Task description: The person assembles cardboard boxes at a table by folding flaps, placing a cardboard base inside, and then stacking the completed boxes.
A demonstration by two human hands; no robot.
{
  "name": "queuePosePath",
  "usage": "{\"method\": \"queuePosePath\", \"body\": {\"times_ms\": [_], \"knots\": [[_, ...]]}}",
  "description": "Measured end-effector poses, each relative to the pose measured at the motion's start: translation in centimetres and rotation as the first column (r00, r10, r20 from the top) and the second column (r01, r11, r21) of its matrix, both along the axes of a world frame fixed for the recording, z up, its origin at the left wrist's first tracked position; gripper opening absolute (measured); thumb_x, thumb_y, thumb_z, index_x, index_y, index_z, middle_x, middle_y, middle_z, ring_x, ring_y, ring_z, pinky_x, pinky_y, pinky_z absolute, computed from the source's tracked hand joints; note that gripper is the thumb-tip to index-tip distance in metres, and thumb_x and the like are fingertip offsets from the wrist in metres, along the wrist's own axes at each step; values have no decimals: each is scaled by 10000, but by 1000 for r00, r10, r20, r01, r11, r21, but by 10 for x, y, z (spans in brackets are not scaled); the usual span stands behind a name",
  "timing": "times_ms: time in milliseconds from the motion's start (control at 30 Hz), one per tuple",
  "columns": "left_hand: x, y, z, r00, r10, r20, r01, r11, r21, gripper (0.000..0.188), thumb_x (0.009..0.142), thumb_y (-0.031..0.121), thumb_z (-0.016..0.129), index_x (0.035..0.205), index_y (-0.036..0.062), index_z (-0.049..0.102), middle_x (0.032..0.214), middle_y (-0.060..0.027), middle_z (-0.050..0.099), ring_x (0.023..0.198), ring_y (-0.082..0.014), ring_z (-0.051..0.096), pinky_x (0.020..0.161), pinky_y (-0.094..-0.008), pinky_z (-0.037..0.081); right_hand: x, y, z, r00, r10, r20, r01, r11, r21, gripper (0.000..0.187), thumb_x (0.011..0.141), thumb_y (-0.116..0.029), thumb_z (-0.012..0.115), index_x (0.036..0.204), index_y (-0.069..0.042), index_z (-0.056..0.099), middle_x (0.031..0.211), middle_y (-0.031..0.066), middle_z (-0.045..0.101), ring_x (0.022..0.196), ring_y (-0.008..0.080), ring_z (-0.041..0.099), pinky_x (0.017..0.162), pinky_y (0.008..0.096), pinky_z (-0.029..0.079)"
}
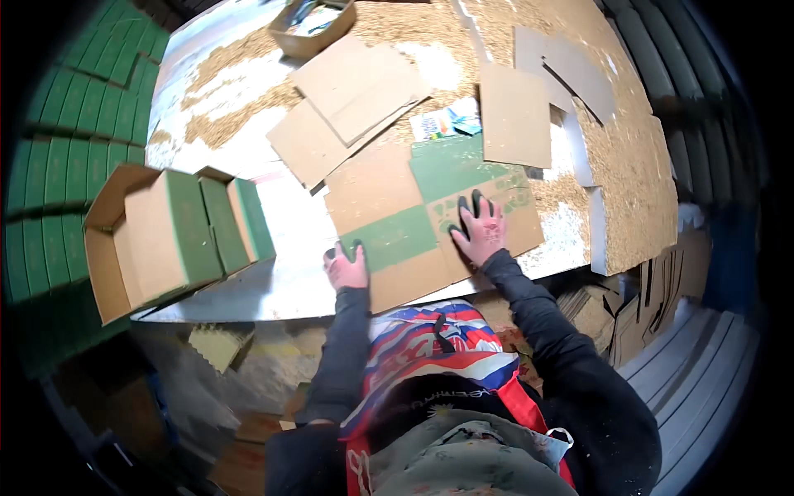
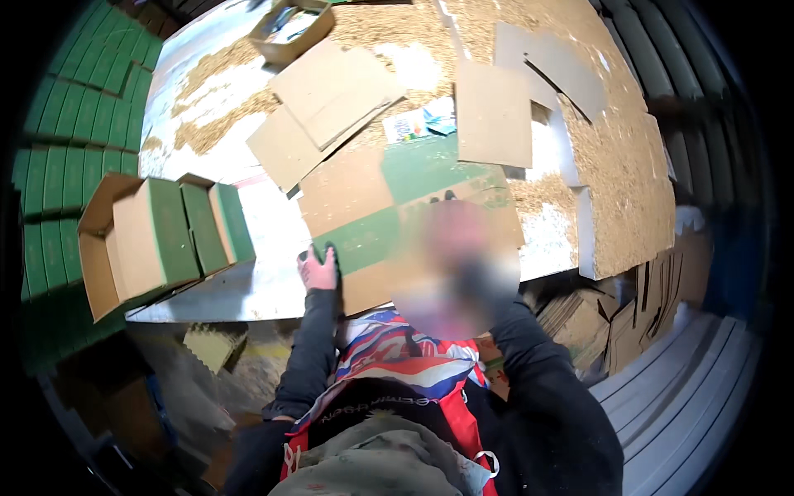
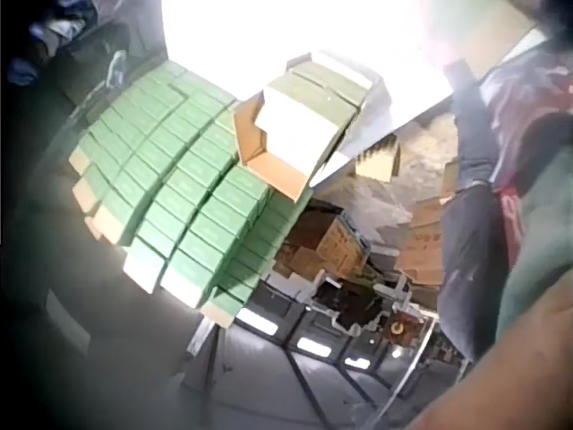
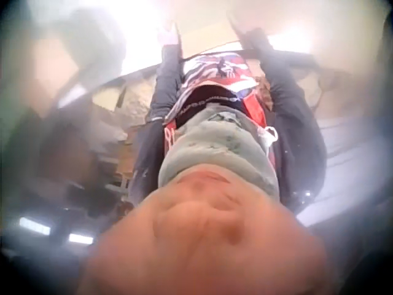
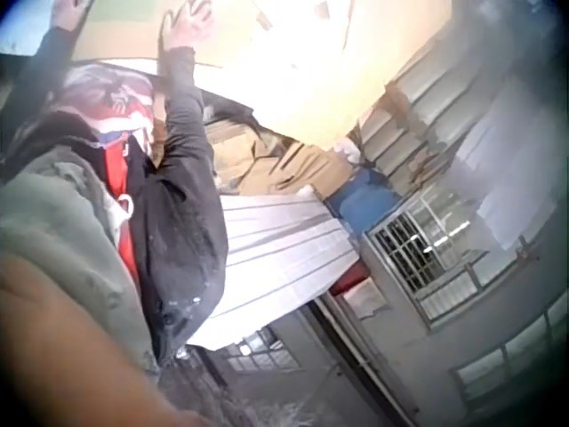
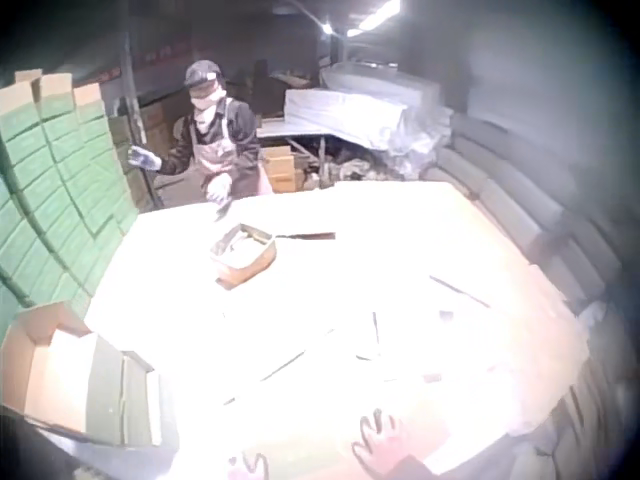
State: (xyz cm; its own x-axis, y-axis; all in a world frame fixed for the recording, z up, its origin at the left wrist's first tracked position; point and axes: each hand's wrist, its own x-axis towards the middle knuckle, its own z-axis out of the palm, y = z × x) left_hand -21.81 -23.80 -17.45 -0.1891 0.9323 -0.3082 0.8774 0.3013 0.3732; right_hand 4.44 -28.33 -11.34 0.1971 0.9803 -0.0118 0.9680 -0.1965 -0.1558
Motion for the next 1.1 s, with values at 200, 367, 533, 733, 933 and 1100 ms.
{"method": "queuePosePath", "body": {"times_ms": [200, 367, 533, 733, 933, 1100], "knots": [[15, 37, 153, 530, -180, 829, -103, 956, 274, 438, 797, 40, 522, 1212, -28, 398, 1150, -162, 483, 1051, -239, 485, 881, -335, 388, 46, -5, 105, 859, 216, -465, -242, 970, 4, 677, 645, -367, 651, 1185, -25, 427, 1200, 239, 412, 1120, 397, 364, 949, 444, 295], [-30, 124, 239, 702, -416, 578, 517, 856, -12, 360, 873, 172, 454, 1150, -58, 439, 1017, -119, 561, 928, -155, 532, 814, -271, 412, 53, 5, 220, 815, 530, 234, -578, 767, 278, 347, 667, -252, 528, 974, -91, 523, 991, 80, 539, 974, 215, 511, 826, 334, 397], [21, 161, 246, 365, -498, 786, 843, 535, -53, 418, 900, 272, 373, 1243, 35, 410, 783, -65, 532, 727, -150, 467, 706, -270, 390, 72, 55, 201, 826, 539, 163, -562, 768, 307, 320, 727, -197, 515, 1025, -79, 514, 1054, 108, 520, 1031, 249, 479, 865, 360, 378], [41, 111, 245, 264, -862, 433, 946, 319, 60, 439, 851, 299, 419, 1228, 75, 439, 880, -179, 569, 810, -273, 533, 758, -321, 404, 40, 6, 192, 805, 589, 74, -567, 727, 386, 311, 777, -163, 509, 1075, -77, 507, 1128, 121, 500, 1094, 252, 449, 902, 382, 362], [59, 178, 279, 711, -671, 208, 638, 741, 208, 340, 773, 230, 530, 1013, -11, 524, 878, -252, 560, 816, -392, 533, 749, -404, 426, 106, -4, 208, 604, 789, -115, -725, 603, 333, 112, 615, -173, 587, 677, -134, 502, 787, -4, 498, 927, 182, 494, 812, 405, 385], [132, 137, 251, -17, -993, -120, 812, -84, 578, 720, 611, 169, 560, 1277, 19, 331, 1322, -240, 284, 1240, -429, 228, 1019, -542, 123, 78, 57, 119, 484, 854, -189, -795, 520, 312, 56, 636, -110, 546, 656, -87, 498, 684, 34, 485, 800, 220, 494, 807, 367, 375]]}}
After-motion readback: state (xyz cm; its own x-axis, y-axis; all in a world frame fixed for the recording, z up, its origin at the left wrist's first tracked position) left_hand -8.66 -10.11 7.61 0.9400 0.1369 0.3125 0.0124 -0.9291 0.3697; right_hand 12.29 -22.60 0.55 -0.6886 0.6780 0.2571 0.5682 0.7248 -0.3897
